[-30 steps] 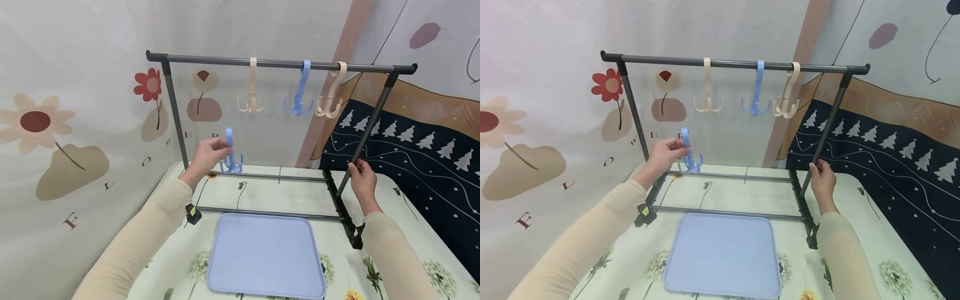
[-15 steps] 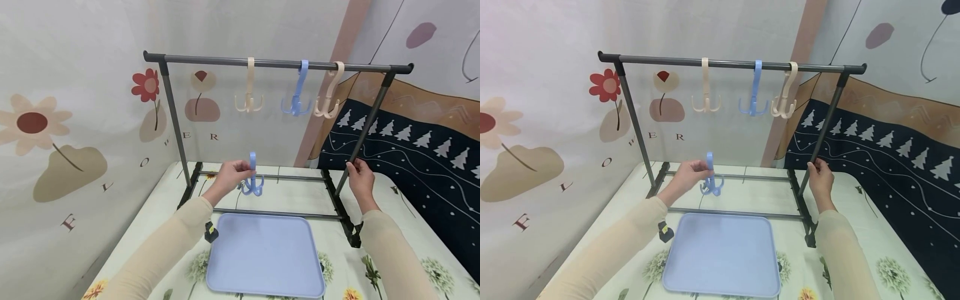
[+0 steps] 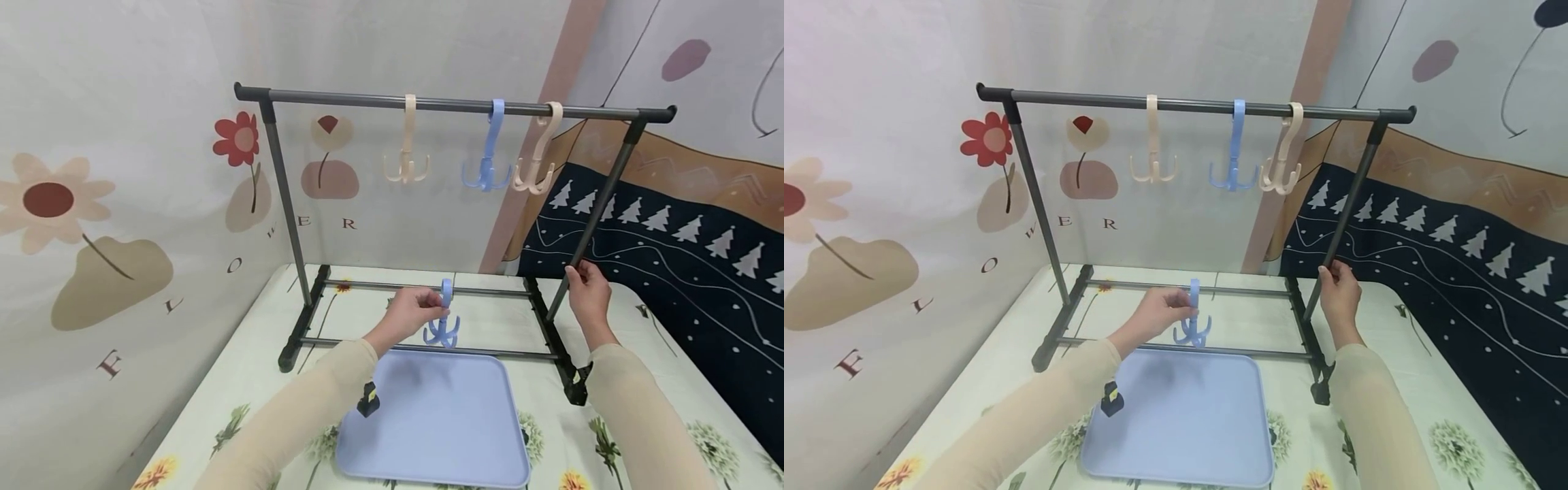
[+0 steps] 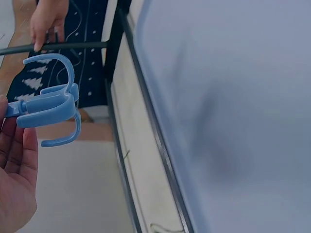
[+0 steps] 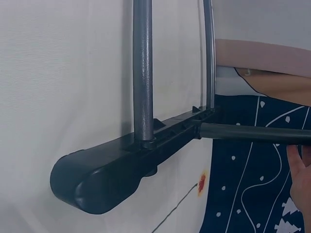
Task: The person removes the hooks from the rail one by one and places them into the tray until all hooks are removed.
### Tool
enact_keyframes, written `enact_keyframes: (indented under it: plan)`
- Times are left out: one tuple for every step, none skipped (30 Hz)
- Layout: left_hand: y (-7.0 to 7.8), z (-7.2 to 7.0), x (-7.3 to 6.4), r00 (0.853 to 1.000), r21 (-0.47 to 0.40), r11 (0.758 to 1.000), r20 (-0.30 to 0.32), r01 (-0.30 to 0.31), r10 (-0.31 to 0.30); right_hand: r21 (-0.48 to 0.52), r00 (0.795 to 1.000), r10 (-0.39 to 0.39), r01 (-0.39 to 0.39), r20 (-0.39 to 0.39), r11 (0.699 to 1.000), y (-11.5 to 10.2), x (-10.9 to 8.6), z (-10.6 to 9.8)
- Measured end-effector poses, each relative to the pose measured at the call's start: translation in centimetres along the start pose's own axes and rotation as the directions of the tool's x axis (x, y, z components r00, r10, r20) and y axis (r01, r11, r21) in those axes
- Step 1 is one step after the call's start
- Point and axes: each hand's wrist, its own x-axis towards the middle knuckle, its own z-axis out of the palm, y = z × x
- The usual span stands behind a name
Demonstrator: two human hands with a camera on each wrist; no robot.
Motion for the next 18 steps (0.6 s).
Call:
enact_keyframes:
  plan:
    - [-0.1,0.3,0.0,1.000,0.006,1.000,0.007,-0.005,0.005,-0.003,1.000,0.001,-0.001,-0.001,1.000,0.0,-0.1,0.0]
    - [-0.1,0.6,0.0,1.000,0.006,1.000,0.016,-0.009,0.008,-0.004,1.000,0.002,-0.002,-0.003,1.000,0.0,-0.1,-0.1]
    - [-0.3,1.0,-0.1,1.000,0.008,1.000,0.024,-0.011,0.011,-0.005,1.000,0.003,-0.003,-0.004,1.000,0.1,-0.2,-0.1]
    - [-0.4,1.3,-0.1,0.999,0.009,1.000,0.033,-0.011,0.011,-0.003,1.000,0.004,-0.004,-0.004,1.000,0.1,-0.2,-0.1]
    - [-0.5,1.6,-0.2,0.999,0.012,1.000,0.041,-0.011,0.010,-0.001,1.000,0.005,-0.005,-0.004,1.000,0.1,-0.2,-0.1]
    - [-0.6,1.9,-0.3,0.999,0.012,1.000,0.047,-0.012,0.012,0.002,1.000,0.006,-0.006,-0.003,1.000,0.1,-0.2,-0.1]
    - [-0.7,2.2,-0.3,0.999,0.016,1.000,0.053,-0.011,0.010,0.005,1.000,0.007,-0.007,-0.001,1.000,0.1,-0.2,-0.1]
    - [-0.8,2.4,-0.4,0.998,0.012,1.000,0.060,-0.008,0.007,0.008,1.000,0.010,-0.010,0.002,1.000,0.1,-0.1,-0.1]
    - [-1.0,2.7,-0.5,0.998,0.009,1.000,0.065,-0.005,0.005,0.012,1.000,0.012,-0.012,0.006,1.000,0.1,-0.1,-0.1]
    - [-1.1,2.9,-0.5,0.998,0.004,1.000,0.068,-0.002,0.001,0.015,1.000,0.012,-0.012,0.009,1.000,0.1,-0.1,-0.1]
    - [-1.3,3.2,-0.6,0.998,0.000,1.000,0.070,0.001,-0.001,0.018,1.000,0.012,-0.013,0.012,1.000,0.1,-0.1,-0.1]
    - [-1.4,3.4,-0.7,0.997,-0.006,1.000,0.072,0.003,-0.003,0.020,1.000,0.013,-0.013,0.014,1.000,0.1,0.0,0.0]
    - [-1.6,3.6,-0.8,0.997,-0.008,1.000,0.074,0.007,-0.007,0.020,1.000,0.013,-0.013,0.016,1.000,0.1,0.0,0.0]
    - [-1.7,3.8,-0.8,0.997,-0.012,1.000,0.076,0.009,-0.008,0.020,1.000,0.014,-0.014,0.016,1.000,0.1,0.0,0.0]
    - [-1.9,4.0,-0.8,0.997,-0.012,1.000,0.080,0.011,-0.010,0.017,1.000,0.013,-0.013,0.016,1.000,0.1,0.0,0.0]
    - [-2.1,4.2,-0.9,0.996,-0.008,1.000,0.084,0.011,-0.011,0.017,1.000,0.013,-0.014,0.016,1.000,0.2,0.0,0.0]
    - [-2.2,4.4,-0.9,0.996,-0.007,1.000,0.088,0.011,-0.010,0.016,1.000,0.014,-0.014,0.015,1.000,0.2,0.0,0.0]
    - [-2.4,4.6,-0.9,0.996,-0.006,1.000,0.093,0.010,-0.010,0.016,1.000,0.013,-0.013,0.014,1.000,0.2,-0.1,0.0]
